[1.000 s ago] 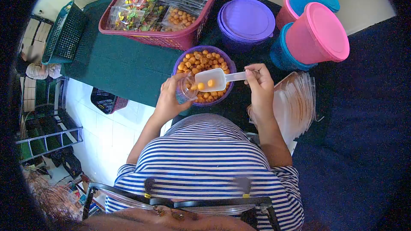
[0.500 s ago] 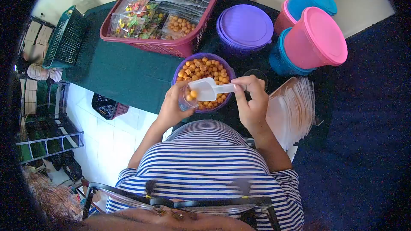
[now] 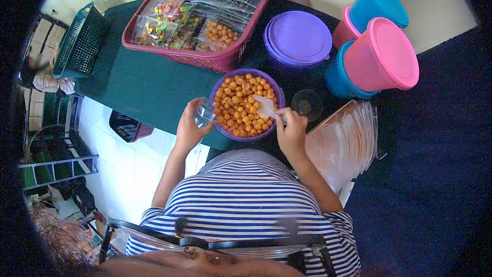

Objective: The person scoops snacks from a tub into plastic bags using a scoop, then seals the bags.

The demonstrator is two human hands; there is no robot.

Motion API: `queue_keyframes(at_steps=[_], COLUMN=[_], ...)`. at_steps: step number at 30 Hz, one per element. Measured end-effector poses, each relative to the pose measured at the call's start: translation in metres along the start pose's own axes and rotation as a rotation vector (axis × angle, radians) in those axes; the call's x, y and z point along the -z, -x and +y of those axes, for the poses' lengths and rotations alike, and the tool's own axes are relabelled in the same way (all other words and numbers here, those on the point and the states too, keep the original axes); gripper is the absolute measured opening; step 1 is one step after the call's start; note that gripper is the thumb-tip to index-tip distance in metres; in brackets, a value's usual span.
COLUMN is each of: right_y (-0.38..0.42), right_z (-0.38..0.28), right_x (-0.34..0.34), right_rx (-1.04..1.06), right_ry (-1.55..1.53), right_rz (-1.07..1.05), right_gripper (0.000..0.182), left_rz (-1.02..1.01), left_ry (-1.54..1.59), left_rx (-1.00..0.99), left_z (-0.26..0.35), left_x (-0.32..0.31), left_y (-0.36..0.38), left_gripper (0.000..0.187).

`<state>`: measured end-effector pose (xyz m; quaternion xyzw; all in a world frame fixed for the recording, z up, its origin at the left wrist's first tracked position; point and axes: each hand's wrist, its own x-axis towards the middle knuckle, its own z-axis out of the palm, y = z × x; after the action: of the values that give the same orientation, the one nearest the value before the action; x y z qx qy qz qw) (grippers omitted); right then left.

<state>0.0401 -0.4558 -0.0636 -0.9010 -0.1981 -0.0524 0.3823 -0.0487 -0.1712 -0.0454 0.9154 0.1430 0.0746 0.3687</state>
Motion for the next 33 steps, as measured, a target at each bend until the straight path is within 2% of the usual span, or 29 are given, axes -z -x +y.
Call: queue_keyframes(at_steps=[1, 3, 5, 11, 13, 16, 19, 21, 23, 26, 29, 33], right_y=[0.003, 0.010, 0.012, 0.001, -0.001, -0.002, -0.005, -0.008, -0.011, -0.016, -0.017, -0.017], right_z=[0.004, 0.008, 0.007, 0.017, 0.022, 0.029, 0.034, 0.036, 0.034, 0.033, 0.032, 0.009], right_x=[-0.009, -0.022, -0.025, -0.025, -0.024, -0.021, -0.012, -0.008, -0.002, 0.001, 0.005, 0.021], right_rx=[-0.002, -0.246, -0.219, -0.371, -0.489, -0.509, -0.506, -0.614, -0.652, -0.523, -0.570, -0.486], right_ry=[-0.001, -0.389, -0.397, -0.632, -0.779, -0.891, -1.007, -1.154, -1.165, -0.973, -1.090, -0.981], right_rz=[-0.001, -0.053, -0.038, -0.050, -0.008, 0.004, 0.001, 0.035, 0.046, 0.042, 0.014, 0.031], right_gripper=[0.008, 0.008, 0.009, 0.008, 0.010, 0.010, 0.011, 0.011, 0.010, 0.010, 0.010, 0.009], left_rz=[-0.001, -0.045, -0.039, -0.039, -0.043, -0.012, -0.015, -0.021, -0.041, -0.082, -0.116, -0.127], left_ry=[-0.001, 0.068, 0.050, 0.040, 0.050, 0.075, 0.108, 0.061, 0.100, 0.040, 0.037, -0.069], left_rx=[0.001, 0.056, 0.059, 0.052, 0.062, 0.046, 0.014, -0.063, -0.088, -0.110, -0.160, -0.166], left_z=[-0.001, -0.002, 0.000, 0.002, 0.004, 0.007, 0.010, 0.014, 0.017, 0.020, 0.028, 0.038], left_x=[-0.002, -0.005, -0.008, -0.006, -0.003, -0.003, -0.001, 0.000, 0.001, -0.001, -0.006, -0.009], left_y=[0.000, 0.002, 0.003, 0.002, 0.003, 0.006, 0.007, 0.008, 0.008, 0.007, 0.007, 0.010], left_gripper=[0.074, 0.074, 0.074, 0.073, 0.073, 0.073, 0.074, 0.075, 0.075, 0.077, 0.077, 0.079])
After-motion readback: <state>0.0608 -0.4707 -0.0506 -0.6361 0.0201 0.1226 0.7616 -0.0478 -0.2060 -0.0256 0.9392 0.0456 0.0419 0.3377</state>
